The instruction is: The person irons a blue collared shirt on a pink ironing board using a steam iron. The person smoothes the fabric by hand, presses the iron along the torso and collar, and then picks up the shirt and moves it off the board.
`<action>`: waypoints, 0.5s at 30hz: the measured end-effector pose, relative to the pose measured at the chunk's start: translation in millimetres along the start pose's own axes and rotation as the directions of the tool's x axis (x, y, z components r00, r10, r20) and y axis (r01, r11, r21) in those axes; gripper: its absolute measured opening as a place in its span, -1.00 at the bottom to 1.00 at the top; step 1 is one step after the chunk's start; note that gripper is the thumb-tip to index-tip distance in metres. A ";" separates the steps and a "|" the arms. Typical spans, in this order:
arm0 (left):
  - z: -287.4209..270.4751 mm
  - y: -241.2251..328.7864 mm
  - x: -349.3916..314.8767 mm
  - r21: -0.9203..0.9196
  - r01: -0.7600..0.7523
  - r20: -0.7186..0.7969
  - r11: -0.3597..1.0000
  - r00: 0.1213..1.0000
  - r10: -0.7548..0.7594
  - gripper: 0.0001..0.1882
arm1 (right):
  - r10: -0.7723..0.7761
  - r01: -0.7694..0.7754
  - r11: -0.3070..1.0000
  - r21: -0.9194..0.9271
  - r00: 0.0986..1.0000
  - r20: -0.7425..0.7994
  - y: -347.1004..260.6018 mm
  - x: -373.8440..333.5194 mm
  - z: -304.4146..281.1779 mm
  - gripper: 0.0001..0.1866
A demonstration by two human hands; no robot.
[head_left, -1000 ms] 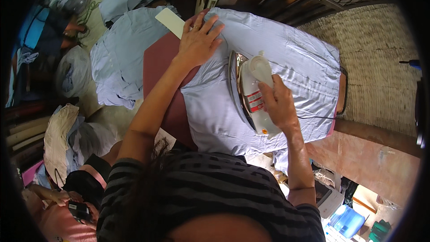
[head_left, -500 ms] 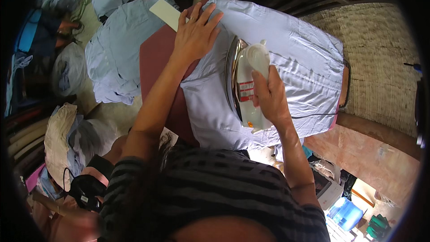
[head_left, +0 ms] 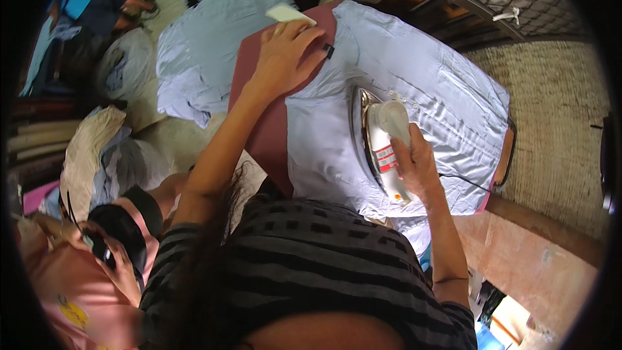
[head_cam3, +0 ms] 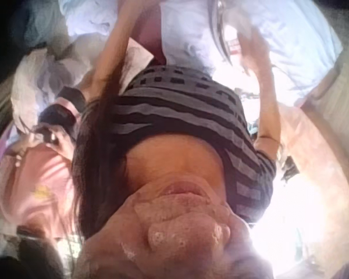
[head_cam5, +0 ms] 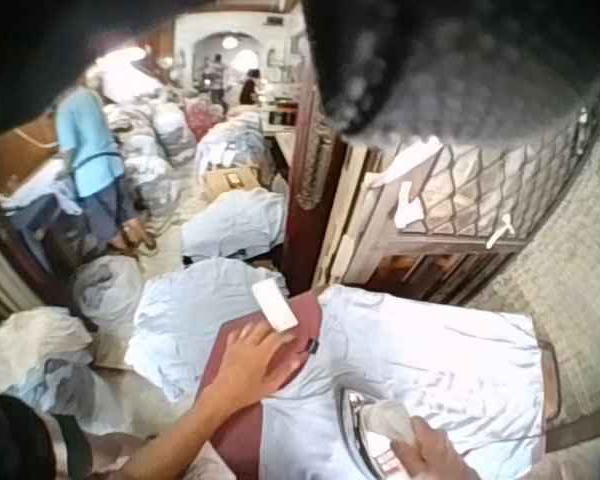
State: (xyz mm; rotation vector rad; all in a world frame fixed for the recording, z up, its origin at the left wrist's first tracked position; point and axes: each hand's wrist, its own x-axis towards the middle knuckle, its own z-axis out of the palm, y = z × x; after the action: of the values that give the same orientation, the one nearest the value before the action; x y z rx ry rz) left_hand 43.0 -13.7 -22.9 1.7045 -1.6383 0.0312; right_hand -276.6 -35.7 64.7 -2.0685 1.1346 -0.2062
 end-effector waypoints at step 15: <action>4.6 56.6 -104.7 0.032 0.547 -0.246 0.837 0.816 -0.524 -0.65 | -0.433 0.477 0.875 -0.081 0.846 0.312 -19.5 40.4 -8.9 -0.56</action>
State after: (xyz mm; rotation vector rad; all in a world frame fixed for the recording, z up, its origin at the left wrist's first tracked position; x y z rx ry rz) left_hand -26.7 78.7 -51.1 2.1037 -0.9559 0.0353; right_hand -243.9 -65.6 76.0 -2.3940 0.4806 -0.0422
